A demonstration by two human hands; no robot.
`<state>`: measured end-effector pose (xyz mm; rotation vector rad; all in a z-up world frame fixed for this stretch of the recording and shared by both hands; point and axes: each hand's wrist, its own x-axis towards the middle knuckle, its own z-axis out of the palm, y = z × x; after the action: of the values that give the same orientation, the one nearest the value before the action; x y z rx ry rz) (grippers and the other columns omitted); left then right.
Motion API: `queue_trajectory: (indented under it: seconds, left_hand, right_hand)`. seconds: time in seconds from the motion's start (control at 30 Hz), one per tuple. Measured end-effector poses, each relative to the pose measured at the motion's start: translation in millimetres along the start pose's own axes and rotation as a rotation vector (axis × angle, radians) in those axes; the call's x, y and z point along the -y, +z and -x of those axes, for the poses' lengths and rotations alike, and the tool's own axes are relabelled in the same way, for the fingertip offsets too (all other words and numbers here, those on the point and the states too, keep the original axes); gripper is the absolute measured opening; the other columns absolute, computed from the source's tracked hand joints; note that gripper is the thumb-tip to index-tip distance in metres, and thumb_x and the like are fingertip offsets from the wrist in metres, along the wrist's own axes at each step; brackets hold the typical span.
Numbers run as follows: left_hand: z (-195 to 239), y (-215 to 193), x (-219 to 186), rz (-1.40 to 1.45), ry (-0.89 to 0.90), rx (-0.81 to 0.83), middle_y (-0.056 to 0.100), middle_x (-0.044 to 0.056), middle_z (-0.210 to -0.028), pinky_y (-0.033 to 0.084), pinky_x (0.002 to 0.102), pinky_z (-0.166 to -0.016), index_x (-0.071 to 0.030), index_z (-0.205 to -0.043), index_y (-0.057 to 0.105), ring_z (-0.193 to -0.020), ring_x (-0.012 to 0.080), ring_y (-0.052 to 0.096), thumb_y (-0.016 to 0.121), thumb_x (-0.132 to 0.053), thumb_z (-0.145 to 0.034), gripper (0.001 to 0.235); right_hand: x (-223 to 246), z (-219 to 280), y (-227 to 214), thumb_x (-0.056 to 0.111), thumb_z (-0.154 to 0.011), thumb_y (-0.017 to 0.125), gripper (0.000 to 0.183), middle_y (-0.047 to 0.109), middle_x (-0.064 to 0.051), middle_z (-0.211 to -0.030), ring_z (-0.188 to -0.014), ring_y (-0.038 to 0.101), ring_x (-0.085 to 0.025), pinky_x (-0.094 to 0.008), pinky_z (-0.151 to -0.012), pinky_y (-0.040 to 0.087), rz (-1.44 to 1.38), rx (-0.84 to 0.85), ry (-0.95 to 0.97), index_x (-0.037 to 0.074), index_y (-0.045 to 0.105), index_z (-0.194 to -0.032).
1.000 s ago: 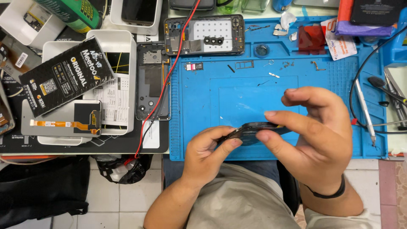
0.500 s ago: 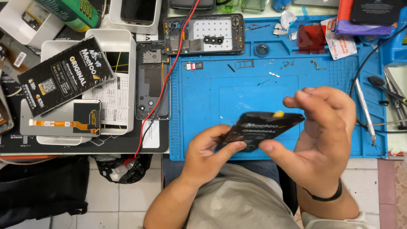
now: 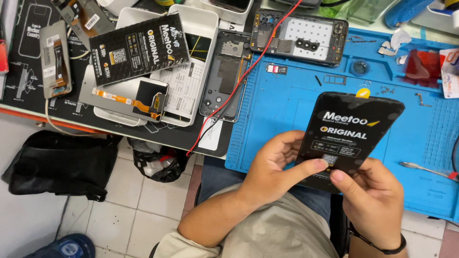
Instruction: The person scrapes adhesive residue from a smartphone back cover using a metal tool, then places a new battery into the phone chassis and aligns the back cover. The person handles the phone, battery, and back cover throughout the process.
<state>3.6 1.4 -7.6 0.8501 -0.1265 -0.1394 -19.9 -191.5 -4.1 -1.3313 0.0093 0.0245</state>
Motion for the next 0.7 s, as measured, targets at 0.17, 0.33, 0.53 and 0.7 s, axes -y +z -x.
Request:
queue_trajectory:
  seconds: [0.17,0.33,0.53,0.7]
  left_hand:
    - [2.5,-3.3,-6.1,-0.127,-0.077,-0.002,0.069,0.009,-0.127,0.055,0.029,-0.104,0.004,-0.137,0.059,-0.116,0.0135,0.067,0.074,-0.002,-0.097,0.043]
    - [5.4,-5.8,-2.7,0.025,-0.185,0.084,0.072,0.008,-0.115,0.055,0.028,-0.100,0.005,-0.129,0.065,-0.108,0.0111,0.067,0.073,-0.003,-0.102,0.030]
    - [7.3,-4.5,2.3,-0.007,-0.160,0.069,0.072,0.006,-0.114,0.054,0.026,-0.100,0.006,-0.125,0.066,-0.105,0.0093,0.066,0.073,-0.004,-0.103,0.025]
    - [6.8,-1.1,-3.8,-0.083,-0.175,0.069,0.073,0.007,-0.113,0.055,0.027,-0.099,0.007,-0.125,0.067,-0.106,0.0108,0.067,0.074,-0.007,-0.102,0.028]
  right_hand:
    - [1.9,2.1,-3.6,-0.011,-0.100,0.065,0.024,0.070,-0.019,-0.124,-0.113,0.068,-0.021,-0.035,-0.108,0.053,-0.062,-0.050,-0.016,-0.009,0.061,-0.124]
    - [10.1,1.0,-1.5,-0.012,-0.095,0.066,0.035,0.067,-0.019,-0.123,-0.111,0.066,-0.021,-0.033,-0.100,0.051,0.168,-0.070,0.017,-0.012,0.062,-0.130]
    - [18.1,0.9,1.0,-0.009,-0.094,0.068,0.039,0.069,-0.020,-0.123,-0.112,0.070,-0.021,-0.035,-0.105,0.058,0.152,-0.051,-0.116,-0.011,0.057,-0.131]
    - [15.3,4.1,-0.8,-0.011,-0.099,0.069,0.030,0.070,-0.021,-0.122,-0.111,0.070,-0.021,-0.032,-0.102,0.057,0.096,-0.063,-0.109,-0.013,0.060,-0.127]
